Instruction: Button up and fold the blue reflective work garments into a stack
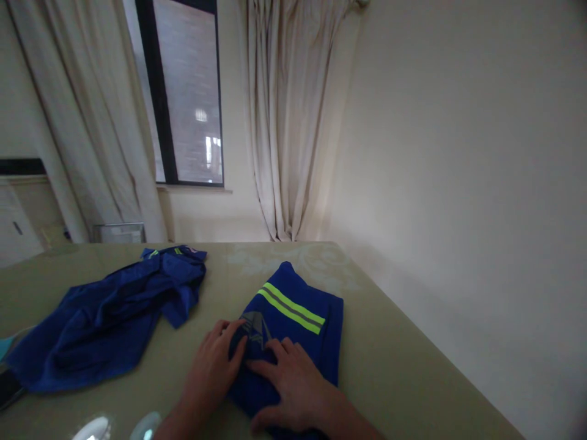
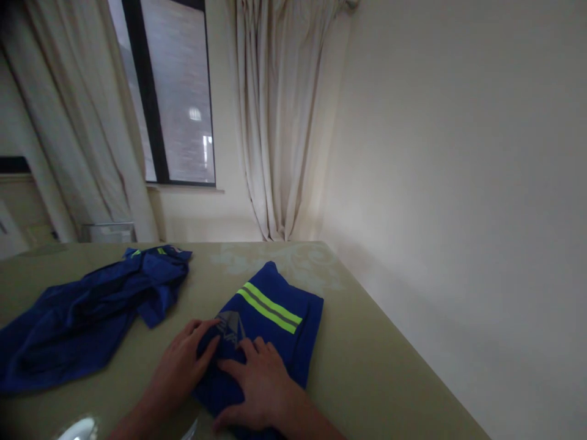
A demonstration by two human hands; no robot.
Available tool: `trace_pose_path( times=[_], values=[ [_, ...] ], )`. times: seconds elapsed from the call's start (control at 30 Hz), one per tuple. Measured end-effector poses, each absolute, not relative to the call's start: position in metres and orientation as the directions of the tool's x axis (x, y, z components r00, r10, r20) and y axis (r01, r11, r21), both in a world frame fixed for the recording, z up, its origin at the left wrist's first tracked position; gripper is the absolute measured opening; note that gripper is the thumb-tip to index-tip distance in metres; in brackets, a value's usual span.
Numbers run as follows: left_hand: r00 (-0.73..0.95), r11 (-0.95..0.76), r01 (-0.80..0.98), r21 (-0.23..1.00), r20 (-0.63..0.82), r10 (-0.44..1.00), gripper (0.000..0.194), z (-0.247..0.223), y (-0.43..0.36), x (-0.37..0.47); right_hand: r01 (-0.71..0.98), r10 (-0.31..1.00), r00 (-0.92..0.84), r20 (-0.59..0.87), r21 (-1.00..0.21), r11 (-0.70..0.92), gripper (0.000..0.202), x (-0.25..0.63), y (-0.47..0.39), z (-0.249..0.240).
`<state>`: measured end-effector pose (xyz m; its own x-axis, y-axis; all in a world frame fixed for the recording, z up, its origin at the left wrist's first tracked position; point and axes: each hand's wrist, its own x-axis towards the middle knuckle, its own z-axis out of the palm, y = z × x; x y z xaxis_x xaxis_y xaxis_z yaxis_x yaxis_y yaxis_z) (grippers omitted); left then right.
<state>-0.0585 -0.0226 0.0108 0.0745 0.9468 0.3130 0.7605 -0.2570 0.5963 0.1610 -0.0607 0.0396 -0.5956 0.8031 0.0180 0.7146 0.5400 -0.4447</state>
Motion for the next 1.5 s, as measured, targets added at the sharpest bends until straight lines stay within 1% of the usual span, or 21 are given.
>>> trace_pose_path(
  times=[0.07,0.13,0.2,0.23,0.3,0.37,0.43,0.5,0.6,0.7,0.83,0.9,0.97,1.03,1.1,1.17,1.23,1.3,1.37,1.43,1.5],
  values=[
    [0.146,-0.279,0.623,0.731,0.242,0.959,0.044,0.013,-0.015,-0.071,0.761,0.824,-0.566,-0.026,-0.401,0.51,0.068,0.171,-0.054,0.04],
    [0.129,-0.26,0.61,0.749,0.23,0.965,0.05,0.011,-0.003,-0.096,0.817,0.865,-0.5,-0.046,-0.356,0.453,0.055,0.19,-0.039,0.044],
    [-0.025,-0.166,0.777,0.608,0.292,0.956,0.054,0.004,0.009,-0.126,0.884,0.922,-0.386,-0.043,-0.305,0.355,0.059,0.216,-0.02,0.048],
    [-0.109,-0.074,0.863,0.499,0.327,0.939,0.056,0.0,0.014,-0.139,0.916,0.95,-0.312,-0.033,-0.278,0.291,0.062,0.23,-0.011,0.048],
    [-0.234,0.125,0.942,0.311,0.346,0.908,0.06,-0.007,0.02,-0.159,0.968,0.992,-0.127,0.018,-0.217,0.128,0.062,0.257,0.003,0.046],
    [-0.276,0.222,0.953,0.204,0.291,0.916,0.06,-0.011,0.021,-0.166,0.985,0.99,0.067,0.127,-0.164,-0.046,0.054,0.277,0.013,0.042],
    [-0.265,0.234,0.961,0.146,0.247,0.932,0.058,-0.01,0.021,-0.166,0.974,0.943,0.193,0.272,-0.172,-0.15,0.042,0.284,0.017,0.039],
    [-0.23,0.21,0.972,0.102,0.258,0.938,0.053,-0.007,0.021,-0.164,0.967,0.912,0.185,0.366,-0.233,-0.103,0.037,0.279,0.019,0.035],
    [-0.169,0.157,0.985,0.065,0.274,0.947,0.043,-0.004,0.021,-0.161,0.97,0.938,0.058,0.343,-0.242,0.029,0.04,0.259,0.021,0.026],
    [-0.092,0.064,0.99,0.128,0.229,0.969,0.041,-0.004,0.015,-0.149,0.988,0.969,0.046,0.242,-0.153,-0.008,0.041,0.25,0.027,0.016],
    [0.199,-0.262,0.892,0.369,0.2,0.959,0.032,0.002,-0.012,-0.101,0.984,0.959,0.16,0.232,-0.115,-0.137,0.043,0.27,0.042,0.007],
    [0.396,-0.439,0.769,0.465,0.193,0.898,0.028,0.007,-0.032,-0.069,0.977,0.935,0.204,0.291,-0.124,-0.175,0.043,0.283,0.047,0.005],
    [0.581,-0.577,0.622,0.529,0.183,0.793,0.021,0.012,-0.05,-0.04,0.978,0.897,0.198,0.396,-0.144,-0.152,0.041,0.291,0.049,0.004],
    [0.731,-0.683,0.433,0.588,0.214,0.648,0.015,0.014,-0.064,-0.02,0.981,0.846,0.157,0.51,-0.181,-0.073,0.039,0.288,0.046,0.008],
    [0.776,-0.732,0.28,0.621,0.302,0.553,0.023,0.015,-0.07,-0.012,0.967,0.817,0.108,0.567,-0.251,0.046,0.037,0.272,0.038,0.013],
    [0.666,-0.723,0.302,0.621,0.405,0.626,0.029,0.017,-0.068,-0.017,0.911,0.855,0.03,0.518,-0.366,0.19,0.037,0.248,0.026,0.018],
    [0.399,-0.623,0.51,0.593,0.479,0.782,0.032,0.021,-0.058,-0.037,0.83,0.908,-0.099,0.406,-0.47,0.301,0.041,0.223,0.012,0.021],
    [0.093,-0.401,0.759,0.513,0.524,0.847,0.037,0.026,-0.045,-0.066,0.786,0.923,-0.238,0.302,-0.498,0.365,0.056,0.203,0.0,0.021],
    [-0.088,-0.135,0.915,0.379,0.517,0.851,0.051,0.027,-0.03,-0.097,0.787,0.918,-0.323,0.228,-0.474,0.395,0.072,0.191,-0.007,0.02],
    [-0.108,-0.014,0.962,0.272,0.431,0.896,0.053,0.024,-0.019,-0.121,0.782,0.921,-0.345,0.181,-0.488,0.388,0.075,0.188,-0.008,0.019],
    [-0.042,-0.05,0.958,0.284,0.308,0.95,0.046,0.018,-0.013,-0.13,0.745,0.929,-0.328,0.168,-0.559,0.364,0.068,0.192,-0.004,0.019]
  ],
)
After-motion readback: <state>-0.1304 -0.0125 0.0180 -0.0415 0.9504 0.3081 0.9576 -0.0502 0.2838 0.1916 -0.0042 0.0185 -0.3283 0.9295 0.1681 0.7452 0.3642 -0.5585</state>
